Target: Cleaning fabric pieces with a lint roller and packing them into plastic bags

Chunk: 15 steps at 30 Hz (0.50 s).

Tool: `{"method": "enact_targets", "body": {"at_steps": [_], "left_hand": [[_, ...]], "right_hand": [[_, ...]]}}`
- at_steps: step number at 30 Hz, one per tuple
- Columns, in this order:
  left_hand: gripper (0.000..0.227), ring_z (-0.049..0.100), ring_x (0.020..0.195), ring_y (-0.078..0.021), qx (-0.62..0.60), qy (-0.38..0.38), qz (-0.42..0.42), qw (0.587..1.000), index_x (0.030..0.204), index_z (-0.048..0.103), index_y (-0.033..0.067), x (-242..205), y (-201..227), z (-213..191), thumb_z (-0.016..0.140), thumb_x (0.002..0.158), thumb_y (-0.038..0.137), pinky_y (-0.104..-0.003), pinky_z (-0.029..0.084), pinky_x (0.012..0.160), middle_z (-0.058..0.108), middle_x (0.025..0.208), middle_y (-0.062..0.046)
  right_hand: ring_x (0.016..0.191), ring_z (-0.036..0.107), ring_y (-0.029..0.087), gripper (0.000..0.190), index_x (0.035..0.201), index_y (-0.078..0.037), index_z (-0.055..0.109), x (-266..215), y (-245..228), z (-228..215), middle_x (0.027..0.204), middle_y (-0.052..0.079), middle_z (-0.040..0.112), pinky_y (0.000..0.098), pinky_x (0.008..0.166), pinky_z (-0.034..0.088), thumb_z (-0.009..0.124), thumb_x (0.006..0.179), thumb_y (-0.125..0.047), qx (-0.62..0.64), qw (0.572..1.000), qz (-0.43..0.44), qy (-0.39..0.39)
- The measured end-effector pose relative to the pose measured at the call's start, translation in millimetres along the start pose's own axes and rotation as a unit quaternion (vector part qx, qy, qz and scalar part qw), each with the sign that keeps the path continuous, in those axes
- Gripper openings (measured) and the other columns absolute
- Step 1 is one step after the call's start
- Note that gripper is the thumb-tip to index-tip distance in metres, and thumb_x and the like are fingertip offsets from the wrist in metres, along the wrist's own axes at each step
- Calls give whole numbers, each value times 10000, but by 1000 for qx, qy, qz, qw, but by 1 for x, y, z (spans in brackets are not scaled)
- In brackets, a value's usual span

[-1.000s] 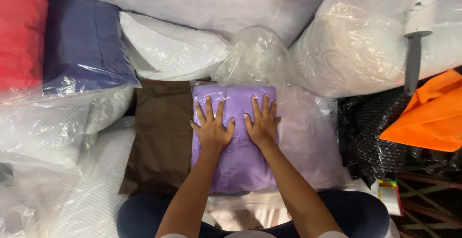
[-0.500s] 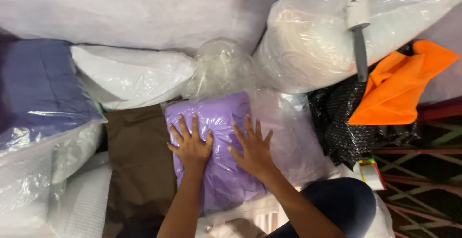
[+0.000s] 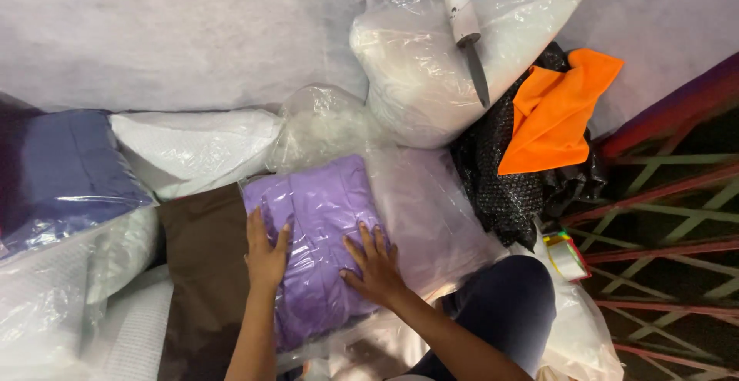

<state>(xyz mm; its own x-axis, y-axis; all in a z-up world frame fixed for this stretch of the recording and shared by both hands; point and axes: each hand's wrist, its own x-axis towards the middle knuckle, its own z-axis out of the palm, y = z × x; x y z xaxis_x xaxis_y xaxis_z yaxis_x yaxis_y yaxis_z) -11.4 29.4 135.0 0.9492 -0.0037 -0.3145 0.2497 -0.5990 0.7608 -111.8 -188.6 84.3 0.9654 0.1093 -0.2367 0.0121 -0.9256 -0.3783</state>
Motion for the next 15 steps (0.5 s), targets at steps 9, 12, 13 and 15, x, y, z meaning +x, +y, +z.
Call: {"method": "enact_targets", "body": {"at_steps": [9, 12, 13, 15], "left_hand": [[771, 581, 1315, -305, -169, 82, -249, 950, 1409, 620, 97, -109, -61, 20, 639, 801, 572, -383, 407, 1100, 652, 1392, -154], [743, 599, 1253, -296, -323, 31, -276, 905, 1417, 577, -1, -124, -40, 5, 718, 794, 379, -401, 451, 1080, 640, 1381, -181], [650, 617, 1191, -303, -387, 16, -239, 890, 1387, 589, -13, -128, -37, 0, 713, 809, 258, -424, 479, 1034, 659, 1327, -199], [567, 636, 1129, -310, -446, 1, -198, 873, 1357, 600, -25, -140, -23, -16, 709, 824, 136, -446, 508, 989, 678, 1273, -217]], "right_hand": [[1486, 299, 406, 773, 1612, -308, 247, -18, 38, 35, 1707, 154, 118, 704, 997, 359, 515, 945, -593, 47, 996, 47, 65], [1549, 205, 371, 784, 1601, -297, 266, -26, 31, 12, 1707, 162, 105, 559, 1111, 407, 633, 932, -480, 198, 976, 54, 78], [1520, 263, 395, 834, 1606, -325, 225, -30, 25, -3, 1721, 131, 53, 557, 1145, 363, 571, 891, -580, 244, 958, 136, 71], [1492, 321, 419, 890, 1611, -354, 184, -33, 20, -19, 1735, 100, 1, 555, 1180, 320, 510, 850, -680, 291, 929, 218, 64]]}}
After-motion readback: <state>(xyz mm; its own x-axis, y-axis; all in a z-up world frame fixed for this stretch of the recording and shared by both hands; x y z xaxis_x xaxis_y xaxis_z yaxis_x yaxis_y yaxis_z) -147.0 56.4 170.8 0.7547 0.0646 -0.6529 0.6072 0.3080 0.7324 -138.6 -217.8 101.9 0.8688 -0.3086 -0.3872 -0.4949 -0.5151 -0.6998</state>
